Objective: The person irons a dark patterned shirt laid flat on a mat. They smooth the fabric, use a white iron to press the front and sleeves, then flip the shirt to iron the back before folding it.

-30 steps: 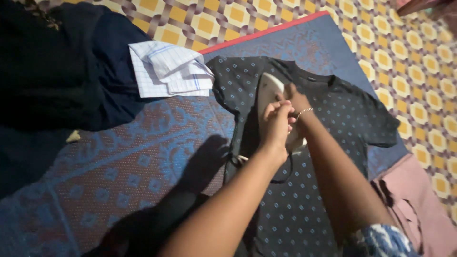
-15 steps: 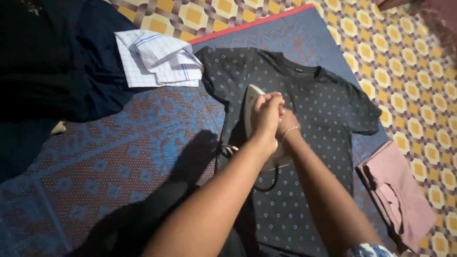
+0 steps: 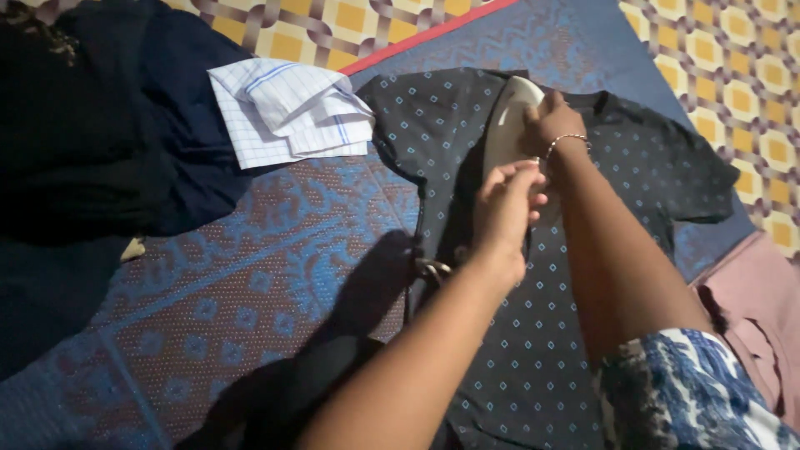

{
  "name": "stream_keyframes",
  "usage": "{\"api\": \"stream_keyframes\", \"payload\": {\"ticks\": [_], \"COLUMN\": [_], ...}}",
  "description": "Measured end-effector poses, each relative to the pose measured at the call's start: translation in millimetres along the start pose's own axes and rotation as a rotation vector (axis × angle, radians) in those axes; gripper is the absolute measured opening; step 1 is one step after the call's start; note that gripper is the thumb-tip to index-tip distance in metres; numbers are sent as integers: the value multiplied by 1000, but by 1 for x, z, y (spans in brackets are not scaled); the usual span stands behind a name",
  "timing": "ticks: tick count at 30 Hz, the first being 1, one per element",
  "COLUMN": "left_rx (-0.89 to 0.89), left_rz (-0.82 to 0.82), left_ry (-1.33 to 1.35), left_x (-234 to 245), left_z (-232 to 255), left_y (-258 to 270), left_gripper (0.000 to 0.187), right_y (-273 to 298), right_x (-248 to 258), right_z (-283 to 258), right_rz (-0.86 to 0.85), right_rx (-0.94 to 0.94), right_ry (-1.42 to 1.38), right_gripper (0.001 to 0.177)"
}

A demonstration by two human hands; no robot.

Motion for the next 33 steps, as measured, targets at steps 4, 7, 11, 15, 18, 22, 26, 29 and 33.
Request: {"api": "stream_keyframes", "payload": {"ticks": [4,7,11,15,18,22,26,29,33], "left_rx": [-12,-41,-40,-57,-61,-43,-22,30,38], "left_rz": [2,7,9,-4,1,0,-19,-13,-41], "left_ry": [-8,-12,-40,-63,-106,-137,-181,-182,-159], "left_x": [10,13,14,15,18,17,11,10,5], "left_z": [11,12,2,-2,-1,-2,2,7,11], "left_y": [-6,-8,-15,-16,-14,-7,2,8,12], "left_gripper": [22,21,21,21,21,21,22,22,24], "right_y": [12,49,112,175,211,222,185,138,71], "right_x": [0,7,21,38,45,48,45,38,29], "right_z": [12,37,82,113,121,117,115,123,130], "right_rz": [-33,-46,-77,-63,-74,-103,-73,-43,7], "right_rx": [-40,-18,-78,-107,-128,-137,-151,-127,-147], "right_ry": [32,62,55,27,-13,-23,0,8,8], "right_gripper": [62,68,72,65,66,59,61,63,68]}}
Point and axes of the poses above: each hand's wrist, its own y-axis away from the middle knuckle, its own x-axis out of the back of the hand, z = x × y, the point moved 3 cm from there along -y, towards the middle knuckle, and after that the axes turned 1 degree about -y, right-handed, at the moved point
